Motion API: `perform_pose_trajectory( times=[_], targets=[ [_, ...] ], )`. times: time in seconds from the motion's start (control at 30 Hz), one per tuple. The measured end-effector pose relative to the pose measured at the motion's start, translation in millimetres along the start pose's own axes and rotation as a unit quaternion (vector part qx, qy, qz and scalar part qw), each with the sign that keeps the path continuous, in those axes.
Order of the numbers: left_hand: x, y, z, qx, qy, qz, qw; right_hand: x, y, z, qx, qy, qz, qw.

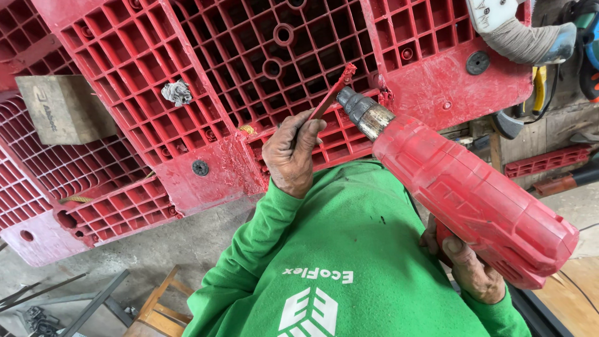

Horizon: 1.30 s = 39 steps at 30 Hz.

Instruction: The person uses a red heat gun to soften a section of a red plastic pallet and then presses a small plastic strip into the softened area to fuse it. The person then uses a soldering iron to further smooth and blend the repaired section.

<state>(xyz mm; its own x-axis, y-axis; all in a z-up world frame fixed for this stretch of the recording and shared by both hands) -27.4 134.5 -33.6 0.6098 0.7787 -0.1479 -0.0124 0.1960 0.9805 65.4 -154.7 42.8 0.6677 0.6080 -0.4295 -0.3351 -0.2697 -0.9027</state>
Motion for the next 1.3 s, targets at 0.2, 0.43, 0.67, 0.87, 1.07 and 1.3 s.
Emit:
perform_pose_trajectory(
  times=[0.2, 0.43, 0.67, 0.87, 1.07, 1.3],
  targets=[
    [-1.4, 7.1, 2.6, 0.048, -0.019, 0.019, 0.998, -15.3, 16.7, -5.9, -0.002, 0.027, 0.046, 0.999],
    [1.3, 7.7, 3.0, 0.072, -0.038, 0.048, 0.995, -17.3, 16.2, 4.4, 0.004, 0.047, -0.008, 0.999],
    [6.2, 4.7, 6.3, 0.059, -0.048, 0.036, 0.996, -18.3, 13.6, 13.0, 0.036, 0.068, 0.001, 0.997],
    [10.1, 5.2, 8.5, 0.041, -0.057, 0.014, 0.997, -16.0, 11.9, 11.6, 0.045, 0.079, 0.005, 0.996],
    [11.1, 1.0, 5.8, 0.046, -0.048, -0.010, 0.998, -5.8, 6.3, 4.9, 0.049, 0.071, 0.010, 0.996],
    [3.5, 1.5, -1.1, 0.054, 0.003, 0.006, 0.999, 5.7, -4.8, -2.5, -0.006, 0.064, 0.019, 0.998]
  ],
)
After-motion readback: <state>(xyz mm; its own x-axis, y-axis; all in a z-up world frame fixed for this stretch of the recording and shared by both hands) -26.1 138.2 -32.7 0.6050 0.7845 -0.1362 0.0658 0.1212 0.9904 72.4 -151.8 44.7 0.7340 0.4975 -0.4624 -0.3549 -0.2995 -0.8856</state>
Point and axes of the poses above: each hand's wrist, its own x-axis towards the middle knuckle, its own z-axis out of the palm, y = z × x, the point moved 5 cm from there along x, towards the middle knuckle, and after that the axes turned 6 degrees about -x, right-handed, at the moved point
